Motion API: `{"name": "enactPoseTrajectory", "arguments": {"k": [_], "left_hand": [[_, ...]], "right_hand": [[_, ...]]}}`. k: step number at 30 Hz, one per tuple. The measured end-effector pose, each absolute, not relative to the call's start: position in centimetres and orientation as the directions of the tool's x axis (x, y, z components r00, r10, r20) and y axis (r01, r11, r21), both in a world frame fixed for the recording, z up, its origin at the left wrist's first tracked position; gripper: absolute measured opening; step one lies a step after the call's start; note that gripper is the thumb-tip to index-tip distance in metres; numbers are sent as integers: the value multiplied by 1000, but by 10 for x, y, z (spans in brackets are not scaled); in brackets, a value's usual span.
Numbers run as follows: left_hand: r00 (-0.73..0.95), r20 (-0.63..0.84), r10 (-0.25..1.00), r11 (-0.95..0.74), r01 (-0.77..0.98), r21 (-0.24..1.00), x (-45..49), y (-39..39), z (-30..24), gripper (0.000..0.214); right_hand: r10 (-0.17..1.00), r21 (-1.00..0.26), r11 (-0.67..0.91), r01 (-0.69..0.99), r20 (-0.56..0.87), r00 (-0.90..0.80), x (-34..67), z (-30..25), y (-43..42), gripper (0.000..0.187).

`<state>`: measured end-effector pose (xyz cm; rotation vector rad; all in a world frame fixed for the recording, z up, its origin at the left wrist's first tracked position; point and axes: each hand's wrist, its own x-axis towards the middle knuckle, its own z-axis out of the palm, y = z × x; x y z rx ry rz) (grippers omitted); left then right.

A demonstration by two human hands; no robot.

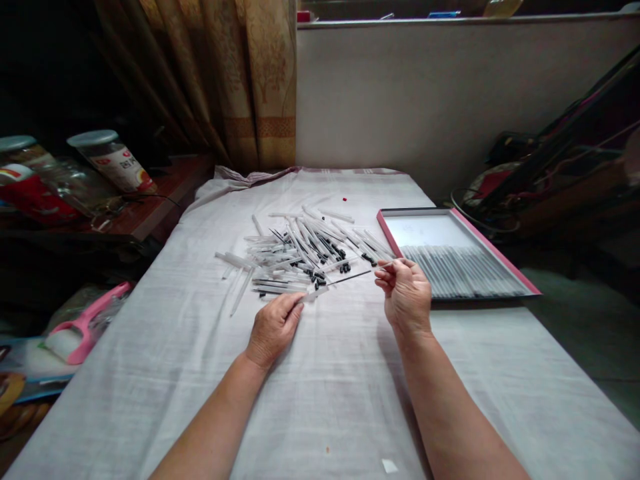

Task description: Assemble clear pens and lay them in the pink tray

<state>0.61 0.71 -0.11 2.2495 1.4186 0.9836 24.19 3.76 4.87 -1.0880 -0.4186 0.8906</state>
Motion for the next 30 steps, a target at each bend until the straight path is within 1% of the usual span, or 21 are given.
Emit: {"name": "enactPoseTrajectory", "arguments": {"k": [4,8,14,18,24,30], "left_hand": [[267,384,884,-457,667,588,5,7,-2,25],[277,381,882,-461,669,582,5,7,-3,26],[282,384,879,-466,676,570,5,6,-2,26],[279,386,879,-462,693,553,5,6,-1,26],[276,381,882,-459,686,565,5,6,1,26],[300,385,873,-473,713,517,6,5,1,26]], "right_hand": [[779,-901,195,-388,-98,619,248,50,38,31],[806,-906,166,-388,-102,584,242,47,37,31],[829,-925,167,-340,-56,557,235,43,36,26],[810,-928,193,-318,-32,585,239,44,36,24],[776,-937,223,-267,5,631,247,46,37,25],[827,-950,201,-240,34,561,236,38,35,25]]}}
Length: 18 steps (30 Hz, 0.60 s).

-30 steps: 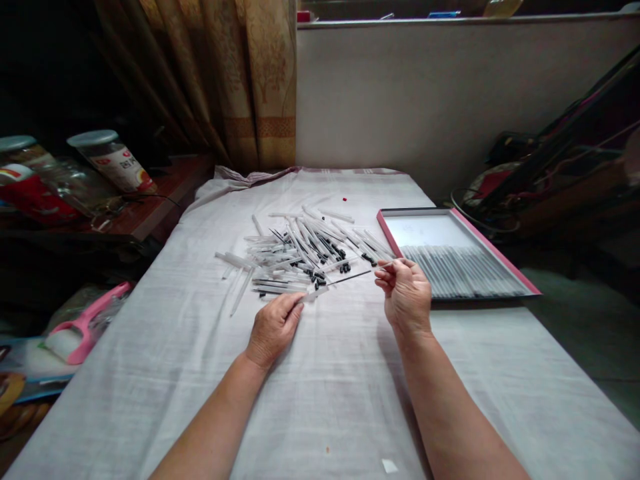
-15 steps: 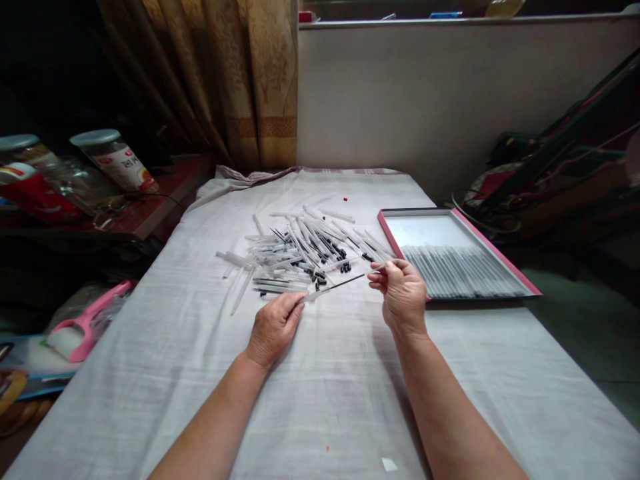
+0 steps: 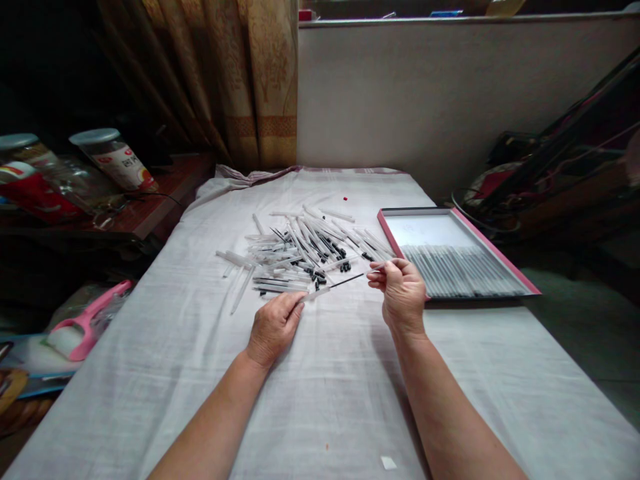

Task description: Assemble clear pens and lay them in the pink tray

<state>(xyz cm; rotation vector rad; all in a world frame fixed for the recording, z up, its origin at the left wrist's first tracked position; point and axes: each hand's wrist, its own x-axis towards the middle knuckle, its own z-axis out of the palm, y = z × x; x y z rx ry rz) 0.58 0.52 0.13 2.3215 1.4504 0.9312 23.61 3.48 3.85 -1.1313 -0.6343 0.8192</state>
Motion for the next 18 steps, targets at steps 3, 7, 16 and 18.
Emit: {"name": "enactPoseTrajectory", "arguments": {"k": [3,7,16,18], "left_hand": [[313,382,870,-481,712,512,6,4,1,26],[277,389,879,-463,692,554,6,4,0,25],[118,406,906,-382,640,666,3,11,-2,24],[122,397,910,-376,645,665,3,11,-3,24]], "right_hand": [[894,-975,158,-154,75,442,220,31,29,22],[964,-981,186,61,194,181,200,19,21,16],[946,-675,320,664,259,-193,203,6,22,30],[945,-504,327,799,163,-284,199,9,23,33]]}}
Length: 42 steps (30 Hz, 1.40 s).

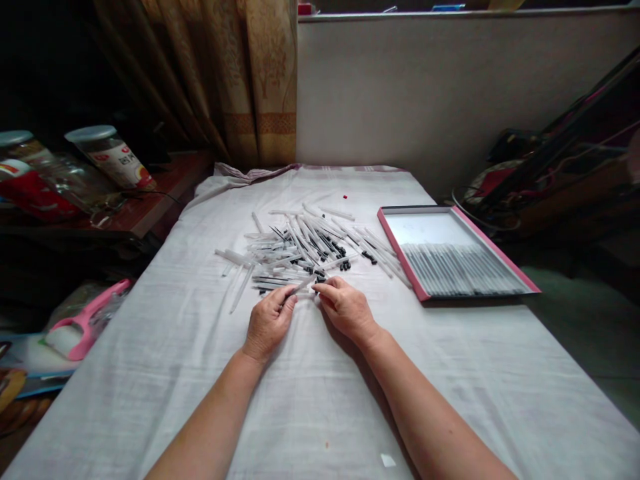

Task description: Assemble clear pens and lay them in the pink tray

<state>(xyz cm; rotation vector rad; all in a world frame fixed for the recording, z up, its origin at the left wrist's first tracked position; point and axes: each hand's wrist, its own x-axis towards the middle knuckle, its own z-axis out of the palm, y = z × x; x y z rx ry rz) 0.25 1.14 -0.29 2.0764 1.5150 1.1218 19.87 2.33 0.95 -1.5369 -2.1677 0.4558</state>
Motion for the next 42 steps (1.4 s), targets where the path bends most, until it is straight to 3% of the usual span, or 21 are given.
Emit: {"name": "enactPoseTrajectory", "arguments": {"k": [3,5,7,9,13,17,20,29,35,42], "left_hand": [[133,391,911,-378,652,657,2,11,-4,23],[145,399,905,-391,655,647,2,11,-4,23],[163,409,898,-408,657,634,2,10,-4,23],[200,414,888,-434,661,612,3,9,-3,23],[298,406,864,-491,680,545,4,6,0,24],[350,405,845,-523,701,485,6,4,1,25],[374,398,838,-535,707,462,6,4,2,25],[408,393,824,-555,720,416,8,3,4,26],[424,392,816,-566,725,393,8,3,2,26],[443,410,798,-592,704,392,8,2,4,26]], "right_hand": [[956,-356,293,888,74,-286,191,14,26,28],[969,-350,246,904,70,-237,189,13,28,23],[979,-433,200,879,120,-164,191,10,28,19],[985,-605,151,782,159,-66,196,6,25,17],[997,-918,43,394,64,40,210,0,14,18],[995,-994,-68,80,-62,74,219,3,4,27],[990,-994,-109,7,-108,90,219,8,3,32],[998,-998,1,64,5,62,214,6,0,24],[974,-937,205,285,224,37,221,-1,-2,15],[952,-842,296,451,298,-69,226,1,-1,14]]}}
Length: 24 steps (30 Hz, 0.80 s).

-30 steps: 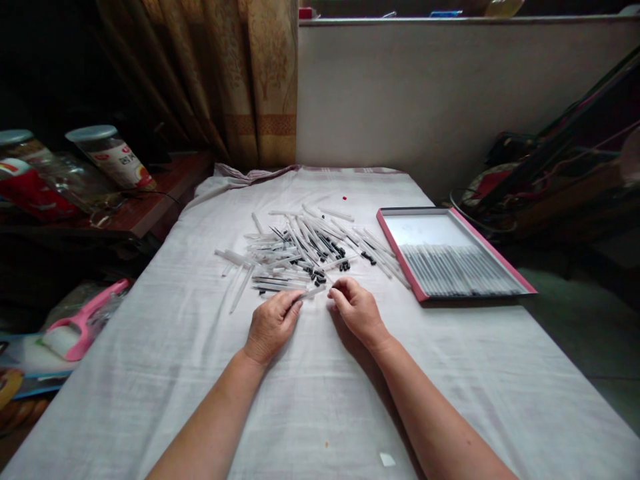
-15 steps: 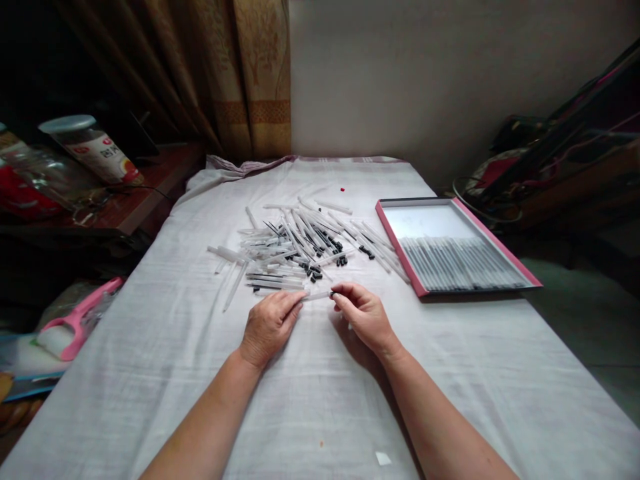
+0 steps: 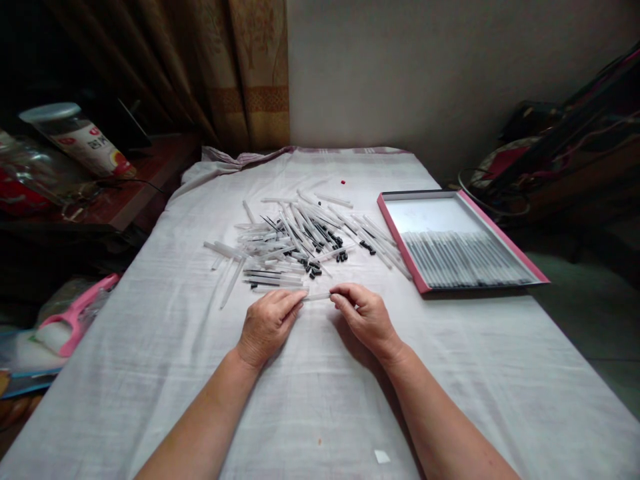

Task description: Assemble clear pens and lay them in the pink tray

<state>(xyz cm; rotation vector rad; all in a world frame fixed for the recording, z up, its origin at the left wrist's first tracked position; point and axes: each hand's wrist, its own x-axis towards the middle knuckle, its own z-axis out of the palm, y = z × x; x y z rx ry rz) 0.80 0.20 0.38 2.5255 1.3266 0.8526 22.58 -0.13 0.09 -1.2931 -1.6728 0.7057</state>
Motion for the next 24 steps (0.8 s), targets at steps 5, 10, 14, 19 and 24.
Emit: {"name": "enactPoseTrajectory", "arguments": {"k": [5,10,14,19,24], "left_hand": [[459,409,789,-607,687,399,8,2,4,26],[458,416,786,-611,679,407,9,1,5,25],[430,401,809,-581,690,432,9,1,7,25],[414,387,824,-560,700,444,8,1,6,25],[424,366,829,-556,697,452,9,1,6,25]], "right_hand": [[956,-771,289,567,263,-130,228,3,-1,31],[975,-812,223,540,199,-103,228,2,-2,42],[988,-908,150,390,129,-81,228,2,-4,25],[983,-917,176,358,143,-116,228,0,-3,15],[979,-862,204,464,167,-119,227,5,-2,21]]}}
